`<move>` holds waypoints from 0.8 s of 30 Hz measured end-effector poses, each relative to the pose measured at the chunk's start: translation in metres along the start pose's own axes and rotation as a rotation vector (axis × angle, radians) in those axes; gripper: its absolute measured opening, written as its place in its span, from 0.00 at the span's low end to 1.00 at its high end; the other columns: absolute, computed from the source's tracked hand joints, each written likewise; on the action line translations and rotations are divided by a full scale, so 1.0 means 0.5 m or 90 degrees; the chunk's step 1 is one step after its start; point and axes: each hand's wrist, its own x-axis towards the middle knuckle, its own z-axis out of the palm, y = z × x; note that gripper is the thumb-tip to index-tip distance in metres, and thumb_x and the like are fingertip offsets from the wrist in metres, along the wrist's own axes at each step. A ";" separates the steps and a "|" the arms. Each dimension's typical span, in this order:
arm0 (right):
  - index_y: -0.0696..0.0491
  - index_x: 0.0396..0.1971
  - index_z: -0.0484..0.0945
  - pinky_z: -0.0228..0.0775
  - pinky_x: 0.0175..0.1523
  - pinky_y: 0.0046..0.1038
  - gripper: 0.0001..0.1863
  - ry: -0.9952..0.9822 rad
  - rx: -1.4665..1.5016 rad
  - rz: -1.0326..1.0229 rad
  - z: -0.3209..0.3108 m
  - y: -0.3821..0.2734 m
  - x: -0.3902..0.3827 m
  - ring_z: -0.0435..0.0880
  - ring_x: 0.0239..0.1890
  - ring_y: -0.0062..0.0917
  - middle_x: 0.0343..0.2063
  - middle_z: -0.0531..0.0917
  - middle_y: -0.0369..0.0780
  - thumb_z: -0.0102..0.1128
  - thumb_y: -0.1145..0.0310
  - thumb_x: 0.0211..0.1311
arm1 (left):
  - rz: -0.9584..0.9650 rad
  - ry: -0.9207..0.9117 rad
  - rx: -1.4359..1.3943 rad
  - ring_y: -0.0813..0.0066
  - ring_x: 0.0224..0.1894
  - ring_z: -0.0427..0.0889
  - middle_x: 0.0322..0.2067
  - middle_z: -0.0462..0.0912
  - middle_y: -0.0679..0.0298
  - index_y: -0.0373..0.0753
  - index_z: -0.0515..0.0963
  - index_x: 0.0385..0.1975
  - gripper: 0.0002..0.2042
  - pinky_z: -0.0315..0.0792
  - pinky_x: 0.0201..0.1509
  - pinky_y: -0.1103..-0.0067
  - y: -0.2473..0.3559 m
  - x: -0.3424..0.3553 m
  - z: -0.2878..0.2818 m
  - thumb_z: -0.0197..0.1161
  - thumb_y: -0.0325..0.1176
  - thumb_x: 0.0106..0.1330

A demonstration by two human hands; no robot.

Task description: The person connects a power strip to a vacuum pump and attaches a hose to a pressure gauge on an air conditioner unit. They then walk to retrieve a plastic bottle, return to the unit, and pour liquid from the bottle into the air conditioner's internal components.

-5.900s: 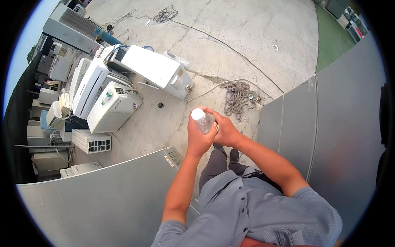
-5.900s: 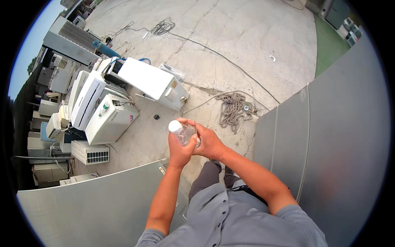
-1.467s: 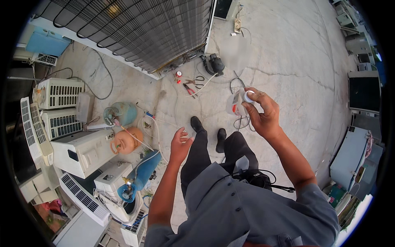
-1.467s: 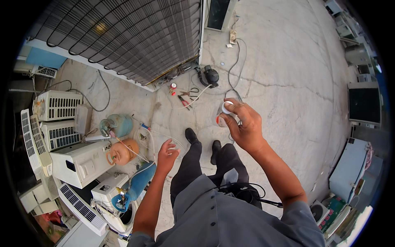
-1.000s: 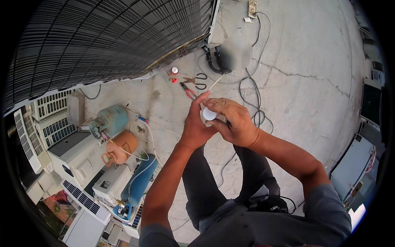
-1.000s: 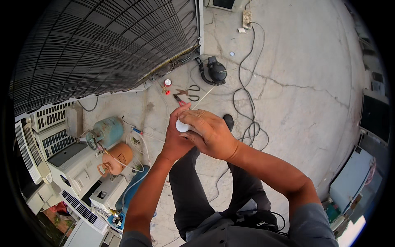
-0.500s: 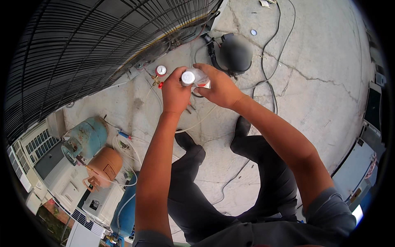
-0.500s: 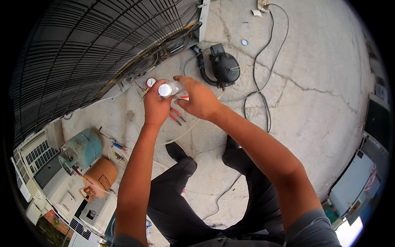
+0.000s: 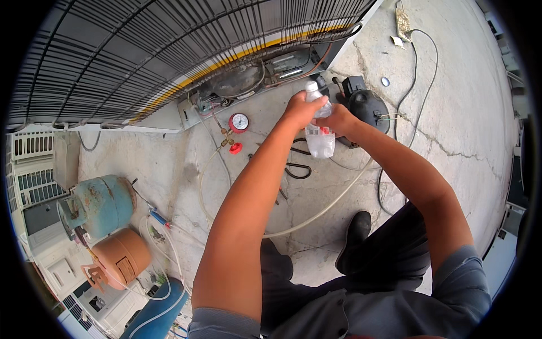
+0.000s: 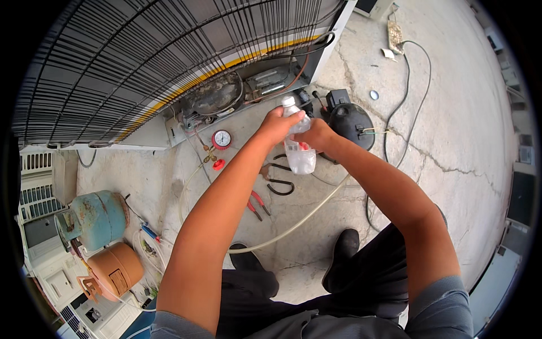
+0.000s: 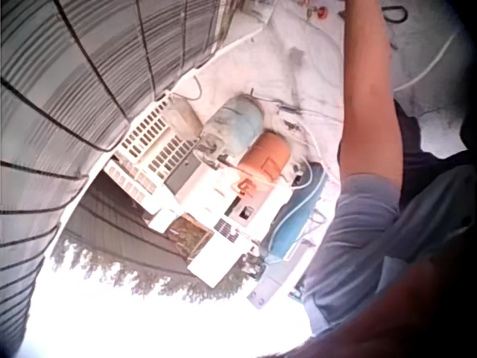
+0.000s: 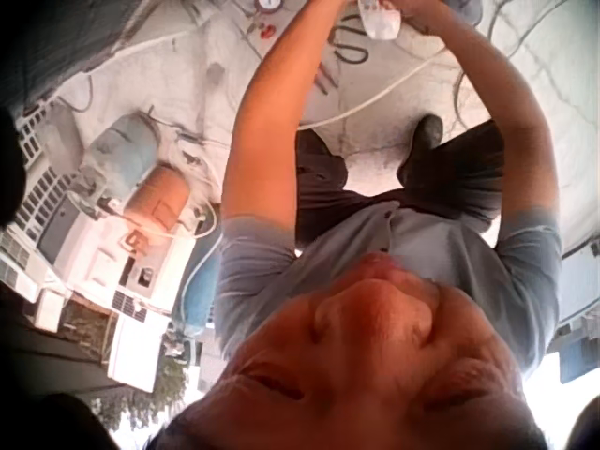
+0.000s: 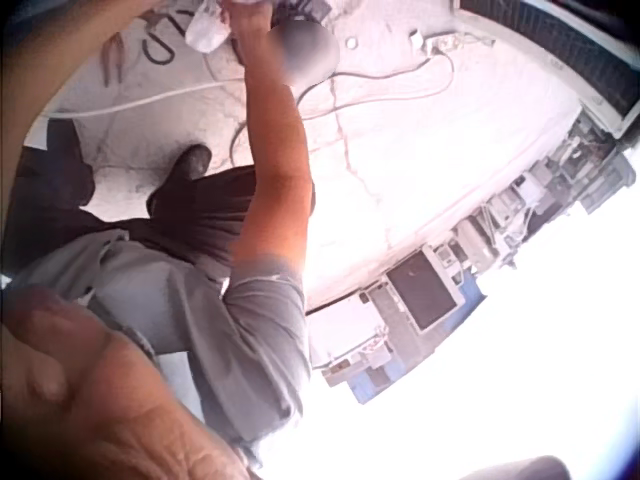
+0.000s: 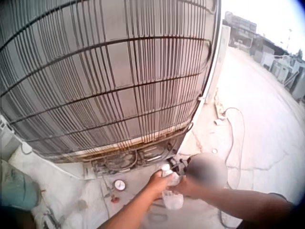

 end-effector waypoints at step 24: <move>0.54 0.48 0.79 0.79 0.42 0.37 0.20 -0.095 0.089 0.068 -0.008 0.036 -0.006 0.85 0.39 0.30 0.40 0.84 0.39 0.69 0.60 0.60 | 0.014 0.086 -0.249 0.75 0.41 0.80 0.41 0.82 0.65 0.39 0.78 0.49 0.16 0.73 0.45 0.73 -0.025 0.067 0.031 0.62 0.42 0.69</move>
